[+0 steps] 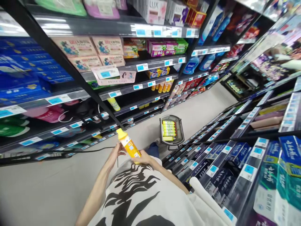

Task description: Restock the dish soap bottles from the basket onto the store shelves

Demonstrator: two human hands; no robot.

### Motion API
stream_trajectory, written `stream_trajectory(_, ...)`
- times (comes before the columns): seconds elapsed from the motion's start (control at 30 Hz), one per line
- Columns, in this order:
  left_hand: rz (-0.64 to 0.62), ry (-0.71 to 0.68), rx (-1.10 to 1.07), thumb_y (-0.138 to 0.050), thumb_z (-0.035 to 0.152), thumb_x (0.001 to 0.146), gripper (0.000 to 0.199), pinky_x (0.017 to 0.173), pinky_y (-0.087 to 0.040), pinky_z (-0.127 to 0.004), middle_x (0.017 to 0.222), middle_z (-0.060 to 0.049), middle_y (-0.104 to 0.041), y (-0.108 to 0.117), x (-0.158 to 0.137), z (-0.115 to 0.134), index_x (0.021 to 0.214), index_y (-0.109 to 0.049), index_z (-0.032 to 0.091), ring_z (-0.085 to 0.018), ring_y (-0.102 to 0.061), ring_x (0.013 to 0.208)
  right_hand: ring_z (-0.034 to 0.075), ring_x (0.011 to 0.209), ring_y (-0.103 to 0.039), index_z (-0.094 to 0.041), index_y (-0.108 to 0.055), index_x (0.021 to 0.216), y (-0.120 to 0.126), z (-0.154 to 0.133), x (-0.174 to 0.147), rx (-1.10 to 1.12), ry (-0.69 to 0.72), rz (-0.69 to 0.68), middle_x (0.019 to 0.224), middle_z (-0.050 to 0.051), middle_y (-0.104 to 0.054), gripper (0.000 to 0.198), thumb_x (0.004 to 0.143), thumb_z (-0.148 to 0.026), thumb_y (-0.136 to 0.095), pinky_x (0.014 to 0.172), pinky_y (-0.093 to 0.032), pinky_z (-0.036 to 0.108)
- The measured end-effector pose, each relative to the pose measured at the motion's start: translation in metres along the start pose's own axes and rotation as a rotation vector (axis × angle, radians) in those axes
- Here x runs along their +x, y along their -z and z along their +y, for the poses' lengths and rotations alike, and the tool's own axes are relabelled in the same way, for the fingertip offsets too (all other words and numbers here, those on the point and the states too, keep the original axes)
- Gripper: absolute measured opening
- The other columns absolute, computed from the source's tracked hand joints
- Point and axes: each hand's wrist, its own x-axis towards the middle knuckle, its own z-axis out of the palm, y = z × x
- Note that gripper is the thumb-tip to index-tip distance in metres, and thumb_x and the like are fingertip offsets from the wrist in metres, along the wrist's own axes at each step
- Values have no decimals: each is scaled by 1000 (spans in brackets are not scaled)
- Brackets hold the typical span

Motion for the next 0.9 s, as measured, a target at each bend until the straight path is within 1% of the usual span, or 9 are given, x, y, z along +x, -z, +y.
stream_trajectory(0.1,30,-80,-55,-68,71,82,67,91,-56,-35,126,-12,-69,-7,-7,5,122,-68,18,-26,-65,114,13,57,-55,-14,-65,81,-14,-20,-6,187,-17,-143,66,2,-64,49,74,-61,-76,55,-43,24)
stream_trajectory(0.17,24,-65,-146,-72,67,81,71,96,-54,-35,137,-11,-65,-17,-14,1,134,-61,22,-27,-64,120,14,54,-57,-14,-63,83,-20,-27,-10,246,-27,-182,62,2,-63,52,76,-65,-72,54,-44,25)
stream_trajectory(0.27,56,-76,-266,-79,65,75,87,95,-55,-36,134,-12,-67,-30,-23,-14,146,-52,23,-27,-67,115,14,46,-55,-15,-62,90,-27,-33,-14,323,-45,-213,57,1,-61,61,76,-74,-62,45,-40,23)
stream_trajectory(0.37,105,-183,-257,-80,64,74,94,92,-55,-34,119,-10,-73,-32,-32,-26,151,-49,22,-24,-69,103,12,43,-52,-14,-63,94,-33,-39,-17,349,-52,-268,54,1,-61,64,78,-76,-57,40,-33,21)
stream_trajectory(0.47,122,-207,-236,-77,66,76,98,74,-54,-29,104,-7,-74,-26,-38,-31,156,-44,21,-19,-67,81,14,54,-60,-14,-65,96,-34,-50,-21,344,-49,-322,62,1,-66,55,77,-66,-70,50,-44,22)
stream_trajectory(0.53,132,-212,-235,-77,65,75,100,66,-51,-27,103,-7,-74,-22,-41,-31,157,-42,20,-17,-65,75,14,60,-62,-15,-66,98,-34,-57,-22,307,-22,-346,70,1,-69,50,74,-57,-79,57,-49,23)
stream_trajectory(0.63,141,-242,-242,-79,59,77,96,78,-54,-28,113,-9,-74,-17,-40,-31,157,-44,20,-21,-68,92,12,61,-61,-15,-67,94,-36,-62,-21,233,20,-351,75,1,-68,45,69,-46,-88,59,-50,23)
stream_trajectory(0.73,157,-233,-242,-78,58,78,90,93,-54,-32,123,-10,-72,-15,-37,-33,155,-48,21,-25,-68,109,12,60,-62,-15,-67,93,-39,-60,-18,211,5,-335,78,2,-69,43,67,-40,-90,59,-51,24)
stream_trajectory(0.9,190,-220,-227,-75,59,79,84,97,-54,-35,135,-11,-69,-16,-36,-30,151,-54,20,-28,-68,117,14,65,-63,-15,-67,96,-39,-61,-16,180,19,-358,80,2,-70,44,66,-36,-91,62,-52,25)
